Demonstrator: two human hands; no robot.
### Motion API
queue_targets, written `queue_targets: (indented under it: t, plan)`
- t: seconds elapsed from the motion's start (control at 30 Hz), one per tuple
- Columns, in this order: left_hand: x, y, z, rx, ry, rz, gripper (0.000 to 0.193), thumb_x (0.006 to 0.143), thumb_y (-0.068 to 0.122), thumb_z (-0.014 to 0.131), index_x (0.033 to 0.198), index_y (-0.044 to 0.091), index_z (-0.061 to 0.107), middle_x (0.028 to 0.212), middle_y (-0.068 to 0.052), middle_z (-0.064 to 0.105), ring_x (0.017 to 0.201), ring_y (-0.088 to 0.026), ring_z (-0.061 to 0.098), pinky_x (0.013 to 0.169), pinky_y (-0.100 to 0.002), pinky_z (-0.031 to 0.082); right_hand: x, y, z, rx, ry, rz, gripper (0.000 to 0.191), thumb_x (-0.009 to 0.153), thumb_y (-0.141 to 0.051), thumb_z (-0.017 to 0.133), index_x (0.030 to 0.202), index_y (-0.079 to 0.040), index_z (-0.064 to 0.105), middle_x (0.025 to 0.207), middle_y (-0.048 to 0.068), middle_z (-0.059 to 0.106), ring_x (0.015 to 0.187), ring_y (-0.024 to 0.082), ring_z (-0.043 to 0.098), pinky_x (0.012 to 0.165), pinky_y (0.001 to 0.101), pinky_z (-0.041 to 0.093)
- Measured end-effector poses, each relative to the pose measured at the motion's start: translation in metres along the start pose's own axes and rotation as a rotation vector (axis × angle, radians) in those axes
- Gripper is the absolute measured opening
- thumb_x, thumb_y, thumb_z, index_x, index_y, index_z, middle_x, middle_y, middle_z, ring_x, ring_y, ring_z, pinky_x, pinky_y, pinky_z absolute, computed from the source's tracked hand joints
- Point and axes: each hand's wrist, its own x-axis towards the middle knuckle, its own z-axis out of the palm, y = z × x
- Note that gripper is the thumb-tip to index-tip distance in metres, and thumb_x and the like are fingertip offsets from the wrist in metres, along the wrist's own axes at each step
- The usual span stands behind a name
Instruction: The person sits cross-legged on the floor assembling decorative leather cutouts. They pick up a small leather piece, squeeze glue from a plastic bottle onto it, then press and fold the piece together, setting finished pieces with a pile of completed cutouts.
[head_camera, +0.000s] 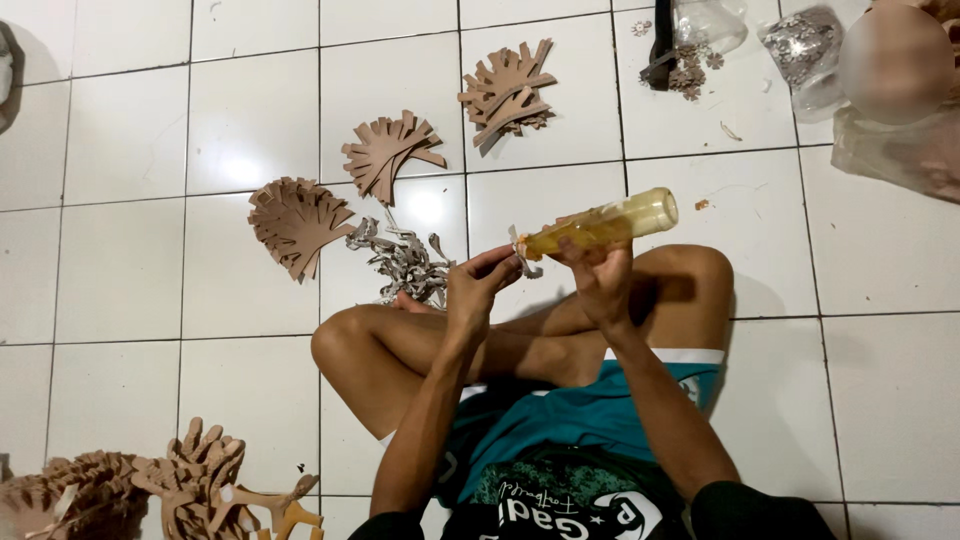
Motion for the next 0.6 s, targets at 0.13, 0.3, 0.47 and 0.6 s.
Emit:
queue_targets:
  t: [0.13, 0.3, 0.47, 0.6]
  plan:
    - [-0.007, 0.003, 0.001, 0.043, -0.049, -0.004, 0.034, 0.091, 0.009, 0.075, 0.119, -0.01, 0.071, 0.103, -0.017, 0.078, 0.093, -0.019, 0.076, 0.088, -0.03, 0.063, 0.009, 0.009, 0.0, -0.102, 0.044, -0.062, 0.043, 0.1, -0.011, 0.073, 0.13, 0.005, 0.046, 0.124, 0.021, 0.065, 0.114, 0.031, 0.069, 0.093, 0.0431, 0.064]
    - [-0.005, 0.013, 0.001, 0.026, 0.037, 0.011, 0.034, 0.092, 0.011, 0.074, 0.12, -0.01, 0.072, 0.103, -0.017, 0.078, 0.091, -0.019, 0.076, 0.086, -0.03, 0.063, 0.021, -0.001, -0.006, -0.028, 0.164, -0.081, 0.049, 0.098, -0.014, 0.075, 0.131, 0.005, 0.043, 0.123, 0.02, 0.064, 0.114, 0.027, 0.07, 0.089, 0.0415, 0.064]
    - [-0.001, 0.014, 0.004, -0.063, 0.08, -0.006, 0.035, 0.092, 0.008, 0.073, 0.12, -0.013, 0.07, 0.103, -0.02, 0.076, 0.09, -0.022, 0.075, 0.087, -0.03, 0.064, 0.008, -0.004, 0.003, -0.125, 0.075, -0.081, 0.052, 0.097, -0.013, 0.077, 0.129, 0.006, 0.041, 0.118, 0.018, 0.064, 0.108, 0.026, 0.071, 0.087, 0.0404, 0.068]
    - [-0.002, 0.009, 0.006, -0.103, 0.088, 0.013, 0.035, 0.091, 0.007, 0.073, 0.119, -0.014, 0.068, 0.102, -0.021, 0.076, 0.09, -0.022, 0.076, 0.086, -0.03, 0.064, 0.003, -0.001, 0.008, -0.278, 0.062, -0.126, 0.046, 0.097, -0.012, 0.079, 0.126, 0.006, 0.049, 0.114, 0.018, 0.068, 0.104, 0.023, 0.072, 0.088, 0.0355, 0.066]
